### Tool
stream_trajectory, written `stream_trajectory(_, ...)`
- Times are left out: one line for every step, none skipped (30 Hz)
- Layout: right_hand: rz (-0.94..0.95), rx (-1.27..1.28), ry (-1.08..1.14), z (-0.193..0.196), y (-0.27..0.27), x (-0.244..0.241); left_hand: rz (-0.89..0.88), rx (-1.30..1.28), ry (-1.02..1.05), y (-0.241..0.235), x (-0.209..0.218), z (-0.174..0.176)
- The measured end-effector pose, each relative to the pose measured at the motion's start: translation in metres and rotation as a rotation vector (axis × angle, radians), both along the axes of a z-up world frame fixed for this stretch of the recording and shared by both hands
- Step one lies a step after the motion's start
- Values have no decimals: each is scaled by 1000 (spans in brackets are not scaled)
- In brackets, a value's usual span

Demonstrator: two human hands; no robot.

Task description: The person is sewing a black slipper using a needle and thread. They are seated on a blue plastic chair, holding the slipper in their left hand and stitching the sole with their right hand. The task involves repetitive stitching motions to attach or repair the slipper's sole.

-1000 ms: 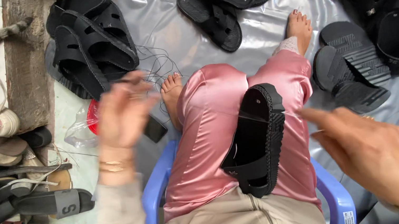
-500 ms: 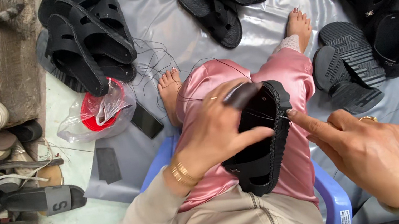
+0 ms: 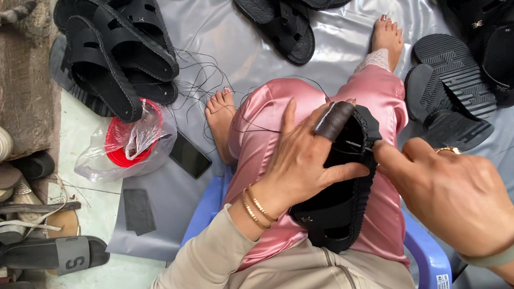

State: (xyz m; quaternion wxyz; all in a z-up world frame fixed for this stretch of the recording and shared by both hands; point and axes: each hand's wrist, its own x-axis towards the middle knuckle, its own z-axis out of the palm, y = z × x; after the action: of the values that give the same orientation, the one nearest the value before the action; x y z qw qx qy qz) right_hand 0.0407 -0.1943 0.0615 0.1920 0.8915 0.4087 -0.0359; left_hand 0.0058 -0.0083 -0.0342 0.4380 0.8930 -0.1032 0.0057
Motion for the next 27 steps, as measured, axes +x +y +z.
stream_trajectory(-13,13,24,4,0,0,1,43,-12,5,-2,5)
stream_trajectory(-26,27,48,7,-1,0,2,85,-24,9,-5,10)
stream_trajectory(-28,29,47,13,0,1,0,87,-26,24,-11,8)
stream_trajectory(-94,32,142,18,0,2,19,-6,-27,38,-17,5)
stream_trajectory(-165,35,242,23,1,2,34,-100,-21,52,-25,3)
stream_trajectory(-170,38,247,26,-3,2,29,-97,-16,79,-36,0)
stream_trajectory(-161,66,211,29,-6,3,247,4,374,105,-45,-2)
stream_trajectory(-152,94,174,32,-10,3,460,112,765,132,-55,-4)
stream_trajectory(-159,99,174,32,-12,3,454,118,764,160,-77,-30)
stream_trajectory(-153,134,177,33,-13,3,515,467,669,189,-100,-54)
stream_trajectory(-139,170,177,34,-12,4,572,807,550,220,-123,-79)
stream_trajectory(-141,174,174,32,-7,5,572,811,546,207,-111,-63)
stream_trajectory(-113,215,196,31,-2,6,673,689,385,193,-101,-48)
stream_trajectory(-85,256,218,29,3,6,768,563,224,179,-91,-33)
stream_trajectory(-78,254,217,26,7,6,774,560,225,144,-79,-16)
stream_trajectory(-30,235,186,23,11,5,674,463,30,110,-67,1)
stream_trajectory(15,219,151,19,15,5,565,364,-165,76,-53,19)
stream_trajectory(18,219,147,16,15,5,569,363,-169,59,-41,29)
stream_trajectory(20,227,140,13,15,4,325,234,-247,41,-31,39)
stream_trajectory(22,235,132,10,14,3,80,103,-319,23,-20,48)
stream_trajectory(19,232,133,10,13,1,77,100,-318,22,-17,50)
stream_trajectory(-45,193,156,10,11,0,11,91,-298,20,-15,51)
stream_trajectory(-113,159,177,9,10,0,-60,87,-281,20,-11,52)
stream_trajectory(-119,161,175,8,8,3,-66,88,-283,27,-9,64)
stream_trajectory(-157,234,250,7,5,3,-171,-248,-30,33,-10,76)
stream_trajectory(-196,308,325,6,3,4,-275,-580,230,40,-10,87)
stream_trajectory(-196,310,330,-1,0,5,-274,-579,235,42,-11,85)
